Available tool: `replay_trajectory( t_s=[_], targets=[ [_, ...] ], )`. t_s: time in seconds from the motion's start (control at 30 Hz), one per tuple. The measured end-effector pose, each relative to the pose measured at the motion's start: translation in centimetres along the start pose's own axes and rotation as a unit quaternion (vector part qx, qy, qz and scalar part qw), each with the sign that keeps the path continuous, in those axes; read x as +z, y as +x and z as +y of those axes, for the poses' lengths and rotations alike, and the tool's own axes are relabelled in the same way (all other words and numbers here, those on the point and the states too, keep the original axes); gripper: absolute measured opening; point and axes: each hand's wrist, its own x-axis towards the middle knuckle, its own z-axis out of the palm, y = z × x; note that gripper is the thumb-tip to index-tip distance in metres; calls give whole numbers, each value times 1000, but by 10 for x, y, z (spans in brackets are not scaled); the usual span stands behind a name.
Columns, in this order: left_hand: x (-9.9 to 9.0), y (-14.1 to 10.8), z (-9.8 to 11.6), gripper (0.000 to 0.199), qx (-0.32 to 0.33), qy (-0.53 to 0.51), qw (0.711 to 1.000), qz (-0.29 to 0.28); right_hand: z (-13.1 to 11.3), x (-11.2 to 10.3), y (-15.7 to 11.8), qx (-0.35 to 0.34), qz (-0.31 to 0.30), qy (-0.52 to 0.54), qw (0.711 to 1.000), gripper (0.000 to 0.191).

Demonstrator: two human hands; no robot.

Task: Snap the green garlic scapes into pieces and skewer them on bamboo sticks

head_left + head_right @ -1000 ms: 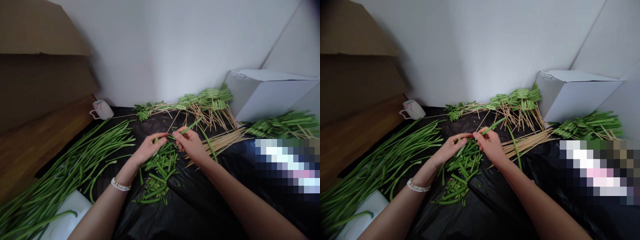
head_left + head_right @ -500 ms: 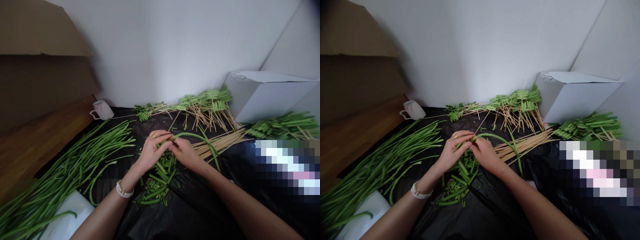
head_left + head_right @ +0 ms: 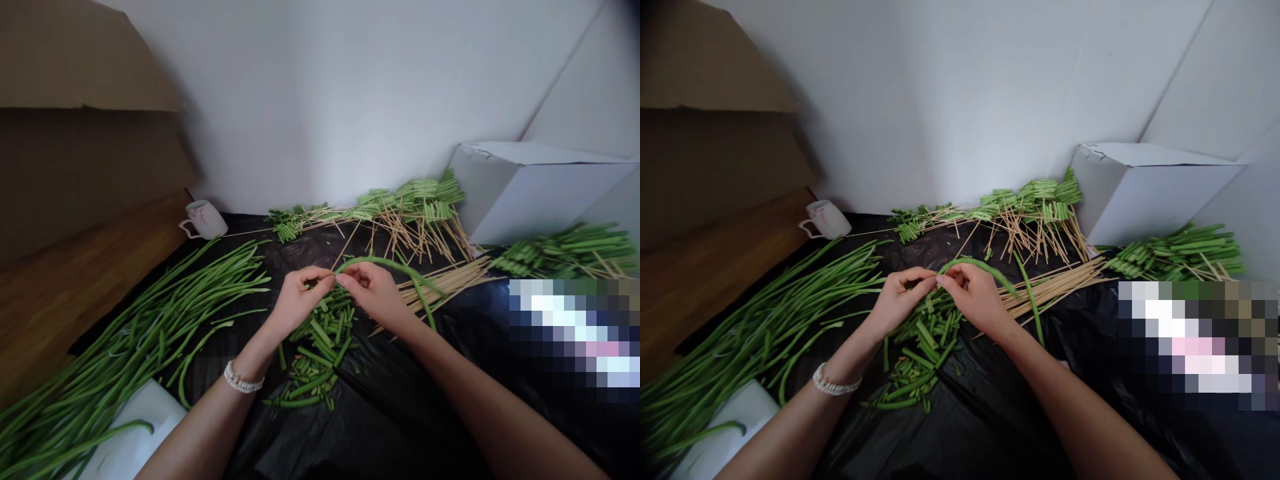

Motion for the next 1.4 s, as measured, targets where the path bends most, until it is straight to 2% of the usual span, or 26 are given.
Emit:
replay_trajectory(
  t_s=[0.13, 0.23, 0.33, 0.43, 0.57, 0.73, 0.83, 0.9, 1.0, 1.1, 1.17, 1.23, 1.4],
  targets=[
    [1, -2, 1, 16, 61, 84, 995, -15, -1, 1, 0, -3, -7, 86, 996, 14],
    [1, -4, 5, 18, 116, 174, 977, -30, -5, 2, -4, -9, 5, 65, 998, 12],
    [2, -7, 9, 21, 146, 236, 959, -57, -9, 3, -6, -33, 19, 19, 999, 11],
    [2, -9, 10, 19, 146, 270, 949, -69, -9, 4, -7, -48, 10, 7, 999, 10],
    [3, -10, 11, 18, 119, 274, 952, -74, -7, 7, -8, -19, -44, 65, 997, 10],
    [3, -10, 13, 27, 66, 167, 981, -80, -11, 8, -9, 33, -92, 200, 975, 16],
    [5, -11, 13, 27, 4, 37, 994, -102, -14, 8, -8, 49, -110, 254, 960, 20],
    [7, -11, 12, 25, -40, -64, 991, -111, -15, 7, -8, 56, -125, 287, 948, 22],
    [9, -10, 12, 25, -105, -232, 961, -105, -14, 5, -9, 56, -141, 342, 928, 21],
    [5, -6, 14, 31, -164, -407, 892, -104, -14, 3, -11, 73, -203, 386, 897, 22],
    [1, -4, 15, 33, -179, -476, 855, -102, -14, 2, -12, 91, -266, 389, 878, 22],
    [-2, -2, 16, 33, -184, -475, 856, -90, -15, 1, -13, 101, -302, 371, 872, 22],
    [5, -6, 18, 32, -194, -328, 921, -79, -12, 4, -11, 110, -304, 301, 897, 31]
  ],
)
